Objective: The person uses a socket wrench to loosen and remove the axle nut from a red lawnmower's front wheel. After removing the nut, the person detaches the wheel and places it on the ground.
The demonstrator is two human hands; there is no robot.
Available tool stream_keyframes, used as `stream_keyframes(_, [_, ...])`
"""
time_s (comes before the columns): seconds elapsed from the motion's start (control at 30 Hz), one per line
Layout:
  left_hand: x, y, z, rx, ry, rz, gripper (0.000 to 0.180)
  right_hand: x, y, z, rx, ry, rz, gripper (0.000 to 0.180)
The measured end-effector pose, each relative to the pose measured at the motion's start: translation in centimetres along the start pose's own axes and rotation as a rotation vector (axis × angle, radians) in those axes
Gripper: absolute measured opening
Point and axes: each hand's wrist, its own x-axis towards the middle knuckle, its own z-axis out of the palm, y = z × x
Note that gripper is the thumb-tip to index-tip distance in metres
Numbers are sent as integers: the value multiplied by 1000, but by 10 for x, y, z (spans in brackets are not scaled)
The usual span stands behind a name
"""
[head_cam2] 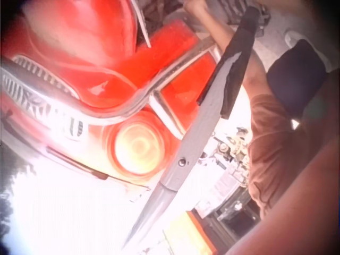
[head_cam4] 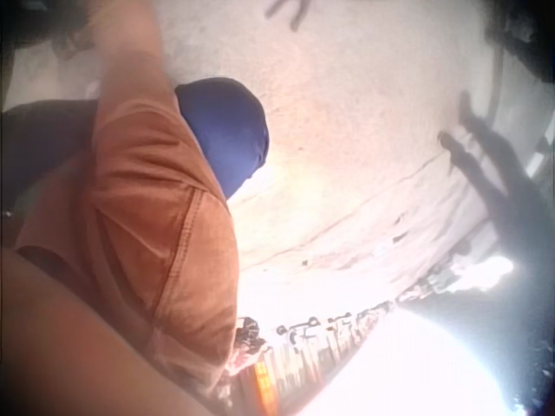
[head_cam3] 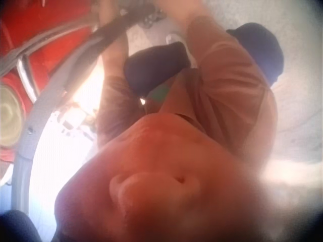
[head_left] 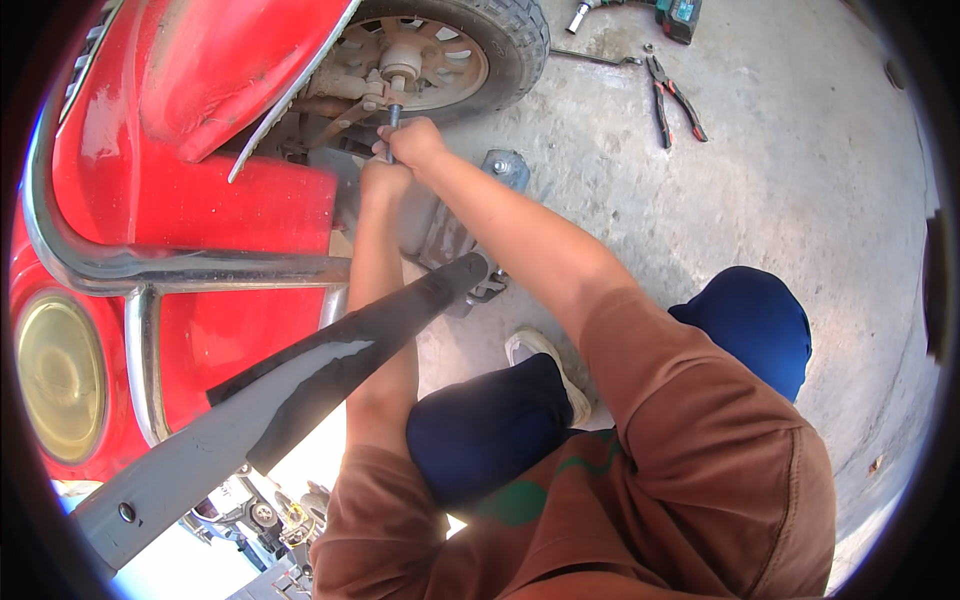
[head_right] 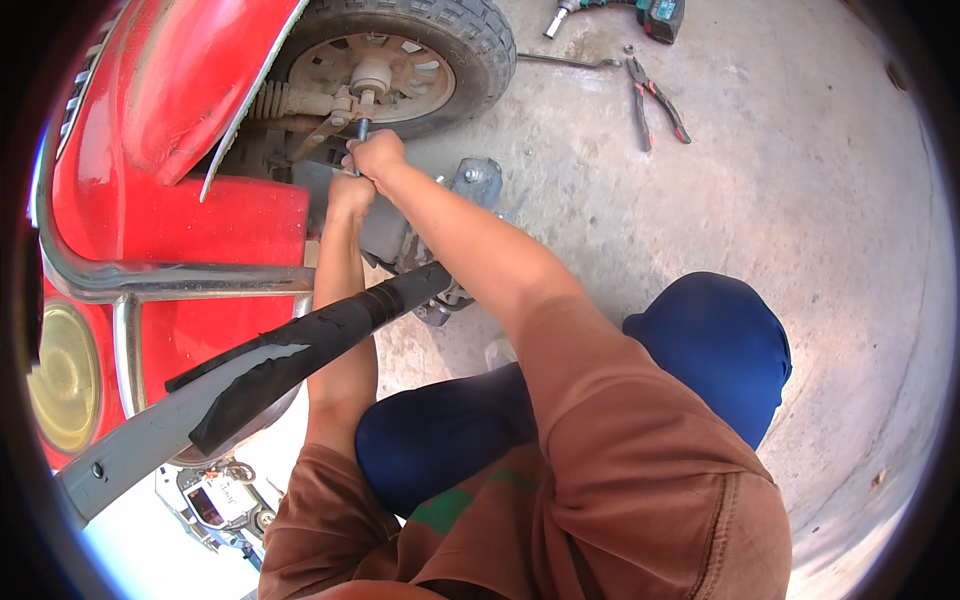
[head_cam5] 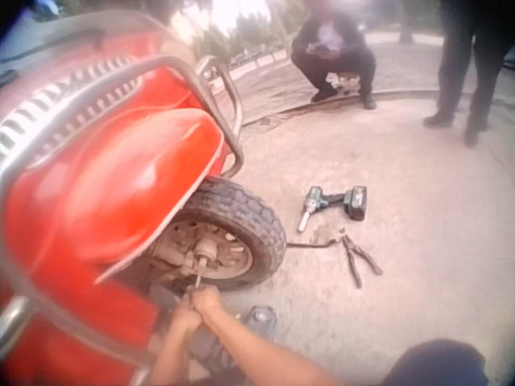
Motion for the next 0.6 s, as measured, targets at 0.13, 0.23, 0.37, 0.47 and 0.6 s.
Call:
stream_keyframes(0.13, [-29,14,-13,181,95,70,32,-5,8,-3,133,-116,-6,23])
stream_keyframes(0.23, [-68,21,-21,126,144,-34,45,-8,15,-4,381,-241,107,31])
stream_keyframes(0.37, [-84,29,-13,71,282,-6,55,-4,17,-2,654,-239,134,39])
stream_keyframes(0.47, [-76,27,-9,107,252,-2,57,4,17,4,769,-218,215,36])
stream_keyframes(0.6, [-67,14,-10,-2,249,17,55,19,23,26,259,89,96,39])
